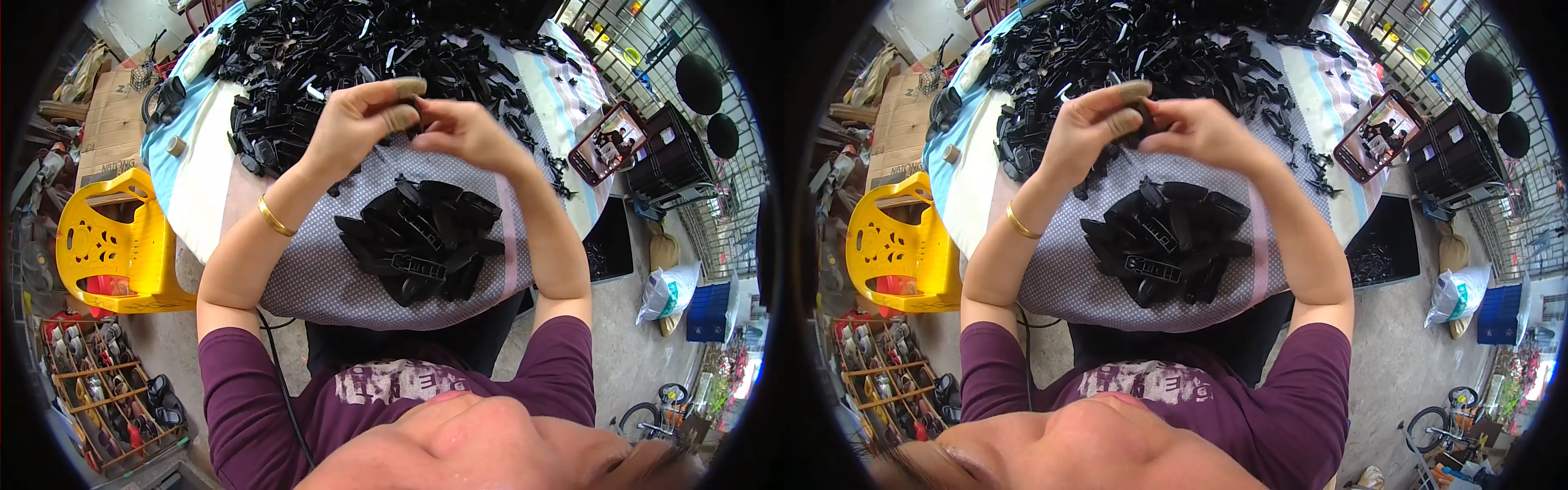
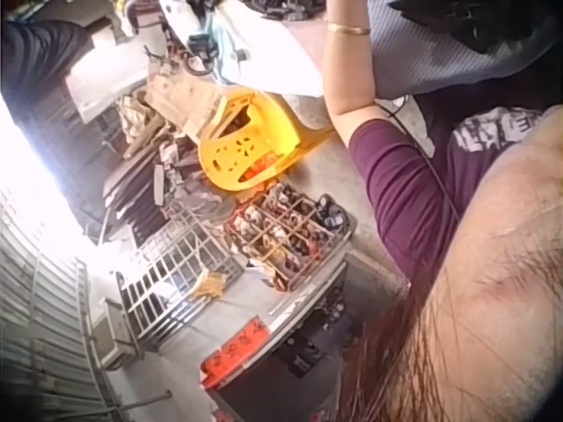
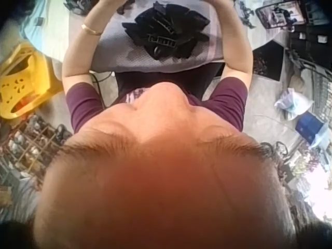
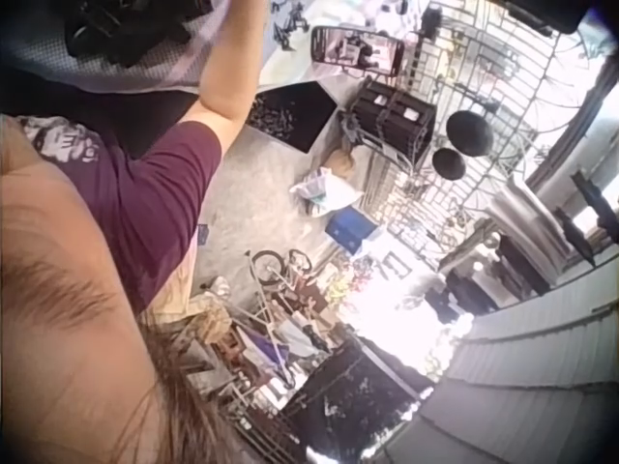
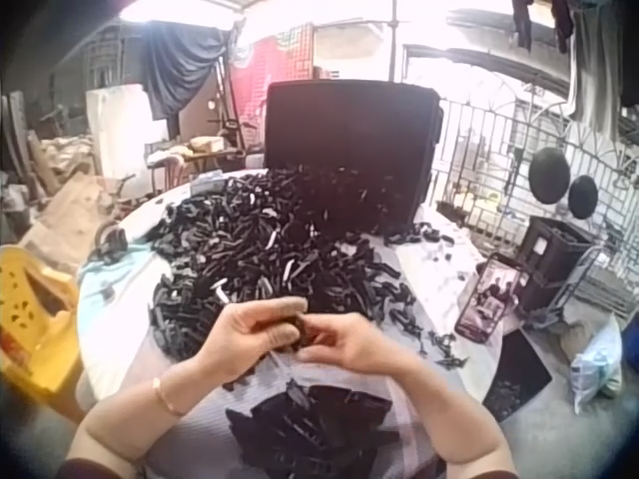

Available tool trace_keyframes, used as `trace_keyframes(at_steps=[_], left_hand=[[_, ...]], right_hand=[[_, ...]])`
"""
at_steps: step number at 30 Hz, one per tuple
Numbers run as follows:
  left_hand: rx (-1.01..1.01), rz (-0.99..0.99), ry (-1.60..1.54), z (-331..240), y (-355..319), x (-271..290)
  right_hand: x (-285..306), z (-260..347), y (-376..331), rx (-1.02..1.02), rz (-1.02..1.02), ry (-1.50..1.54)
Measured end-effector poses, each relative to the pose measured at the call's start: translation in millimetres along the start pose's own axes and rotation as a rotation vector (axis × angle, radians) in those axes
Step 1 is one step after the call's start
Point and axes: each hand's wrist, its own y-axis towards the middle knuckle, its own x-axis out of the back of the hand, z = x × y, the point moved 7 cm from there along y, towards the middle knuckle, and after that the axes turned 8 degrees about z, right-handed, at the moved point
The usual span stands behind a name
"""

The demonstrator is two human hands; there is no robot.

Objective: Inspecting and assembling small black plastic components at a workshop table.

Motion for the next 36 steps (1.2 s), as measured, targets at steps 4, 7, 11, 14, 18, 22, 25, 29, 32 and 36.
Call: trace_keyframes(at_steps=[4,7,11,14,18,22,25,29,32,36], left_hand=[[-0.145,0.163,0.223,-29,-5,-38],[-0.220,0.378,0.451,-32,-15,-61],[-0.235,0.647,0.467,-28,-29,-94],[-0.100,0.568,0.406,-18,-7,-91],[-0.228,0.297,1.026,21,35,-81],[0.079,0.320,1.250,61,59,-93],[0.093,0.306,1.338,68,64,-101],[0.128,0.158,1.169,57,61,-92],[0.099,-0.022,0.742,26,50,-60],[0.280,-0.069,0.034,32,25,-24]], right_hand=[[91,-29,-29,-0.195,-0.334,-0.147],[108,-46,-34,-0.320,-0.367,-0.722],[89,-70,-20,-0.596,-0.285,-0.935],[92,-78,-20,-0.631,-0.320,-1.000],[99,-77,-26,-0.628,-0.299,-0.825],[106,-75,-32,-0.591,-0.354,-0.777],[110,-69,-33,-0.550,-0.382,-0.651],[115,-55,-35,-0.236,-0.559,-0.620],[97,-54,-23,-0.148,-0.469,-0.055],[61,-13,-17,0.037,-0.405,0.037]])
